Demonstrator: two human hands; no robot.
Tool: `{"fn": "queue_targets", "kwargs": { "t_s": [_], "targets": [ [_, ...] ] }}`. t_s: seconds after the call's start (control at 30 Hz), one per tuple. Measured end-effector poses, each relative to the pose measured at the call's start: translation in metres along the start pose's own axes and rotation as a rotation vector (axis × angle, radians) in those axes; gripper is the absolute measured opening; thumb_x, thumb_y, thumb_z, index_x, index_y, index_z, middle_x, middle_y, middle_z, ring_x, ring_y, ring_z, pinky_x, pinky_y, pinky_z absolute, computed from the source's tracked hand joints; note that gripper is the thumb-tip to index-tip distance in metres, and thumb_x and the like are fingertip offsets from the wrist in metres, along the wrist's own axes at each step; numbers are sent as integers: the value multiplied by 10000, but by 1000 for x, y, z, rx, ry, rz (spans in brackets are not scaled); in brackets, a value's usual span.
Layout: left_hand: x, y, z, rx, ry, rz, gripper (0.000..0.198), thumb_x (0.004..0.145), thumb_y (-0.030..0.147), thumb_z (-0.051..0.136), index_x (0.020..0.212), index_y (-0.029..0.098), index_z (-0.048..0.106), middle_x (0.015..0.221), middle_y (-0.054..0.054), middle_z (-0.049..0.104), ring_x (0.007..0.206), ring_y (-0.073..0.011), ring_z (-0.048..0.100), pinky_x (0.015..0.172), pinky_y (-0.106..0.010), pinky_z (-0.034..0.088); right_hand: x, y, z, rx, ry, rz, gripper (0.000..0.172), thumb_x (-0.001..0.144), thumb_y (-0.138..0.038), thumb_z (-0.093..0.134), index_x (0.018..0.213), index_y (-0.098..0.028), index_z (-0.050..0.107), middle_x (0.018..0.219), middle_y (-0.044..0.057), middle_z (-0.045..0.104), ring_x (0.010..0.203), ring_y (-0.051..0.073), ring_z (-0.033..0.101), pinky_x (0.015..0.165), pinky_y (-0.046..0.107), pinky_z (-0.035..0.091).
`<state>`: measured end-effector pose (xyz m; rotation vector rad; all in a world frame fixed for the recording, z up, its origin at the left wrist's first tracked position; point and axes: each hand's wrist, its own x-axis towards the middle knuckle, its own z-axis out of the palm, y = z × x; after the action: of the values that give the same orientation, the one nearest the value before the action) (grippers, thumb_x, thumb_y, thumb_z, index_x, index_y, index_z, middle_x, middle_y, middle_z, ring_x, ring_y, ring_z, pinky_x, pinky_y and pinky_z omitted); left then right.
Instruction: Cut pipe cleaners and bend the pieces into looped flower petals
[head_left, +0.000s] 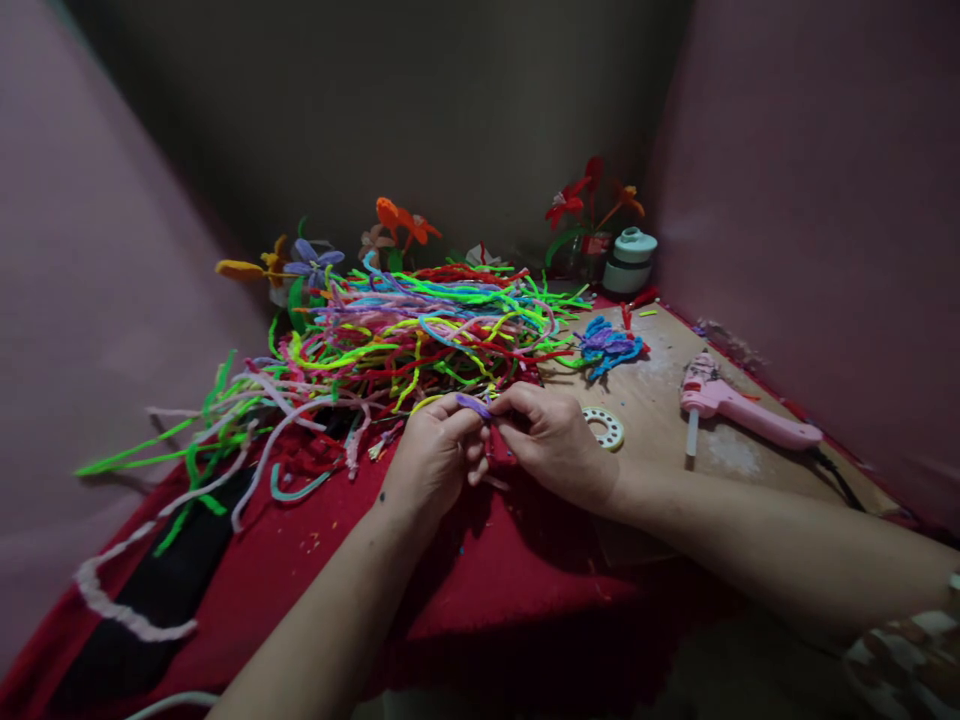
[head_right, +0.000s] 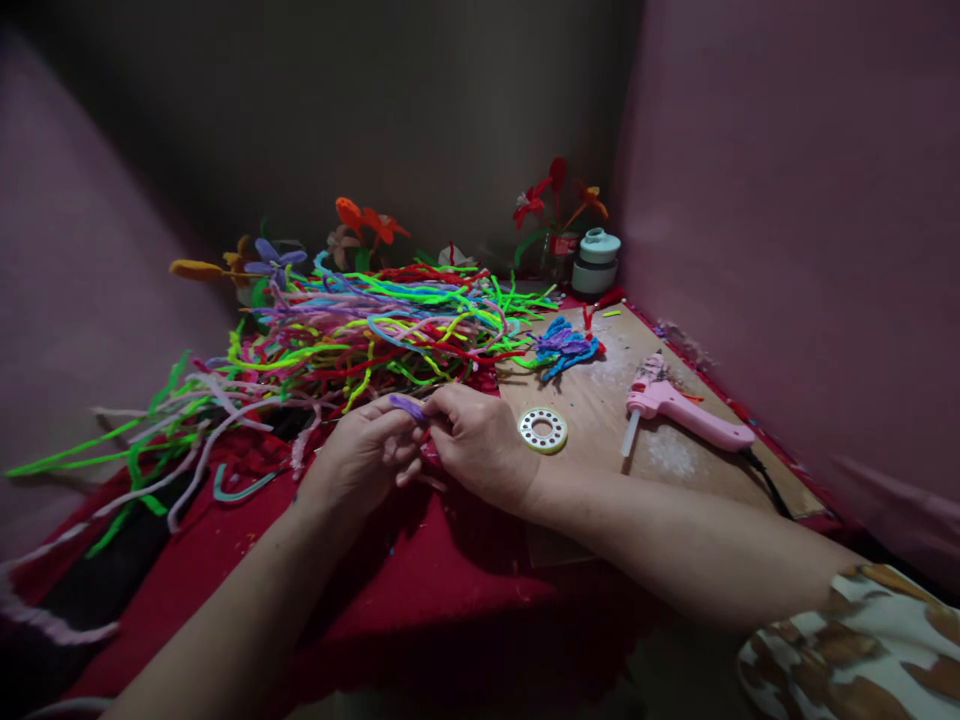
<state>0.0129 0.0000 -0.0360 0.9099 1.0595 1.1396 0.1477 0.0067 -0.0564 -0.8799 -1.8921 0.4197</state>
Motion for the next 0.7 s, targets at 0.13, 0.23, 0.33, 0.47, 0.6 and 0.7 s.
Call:
{"fn": "queue_targets", "kwargs": {
  "t_s": [0.13,0.23,0.33,0.47,0.6,0.7],
  "targets": [
    [-2,0,0,73,17,10,55,590,160,579,614,157,529,418,71,437,299,-43,309,268,-174,258,0,1,1,2,-18,35,135,764,-86,510,779,-157,624,746,34,650,687,130,587,652,246,447],
    [-3,1,1,39,24,-14,78,581,147,575,587,163,499,390,93,370,292,-29,255,269,-167,239,0,0,2,21,-19,66,146,755,-78,506,793,-154,625,761,38,655,699,133,592,665,251,451],
    [-2,3,1,-56,22,-37,106,573,142,583,580,164,479,420,96,386,305,-13,227,276,-152,215,1,-1,2,66,7,104,147,747,-72,512,798,-148,626,745,30,653,676,120,587,652,240,447],
    [-1,4,1,-61,35,-8,102,561,127,579,595,158,487,441,85,443,312,-9,267,298,-140,209,5,-3,2,244,18,275,98,752,-109,533,773,-147,621,690,8,631,611,100,559,599,227,436],
    [-3,4,3,100,161,101,97,569,157,614,621,155,532,400,86,450,292,-26,299,300,-158,212,9,-6,2,523,-2,509,82,733,-220,601,738,-140,586,571,-32,555,465,72,477,466,208,394],
    [-4,3,3,220,222,171,94,582,192,643,620,142,574,411,75,482,312,-24,329,323,-157,228,10,-7,2,661,-32,591,144,723,-272,619,716,-142,559,512,-50,518,406,64,443,411,199,357]
  ]
}}
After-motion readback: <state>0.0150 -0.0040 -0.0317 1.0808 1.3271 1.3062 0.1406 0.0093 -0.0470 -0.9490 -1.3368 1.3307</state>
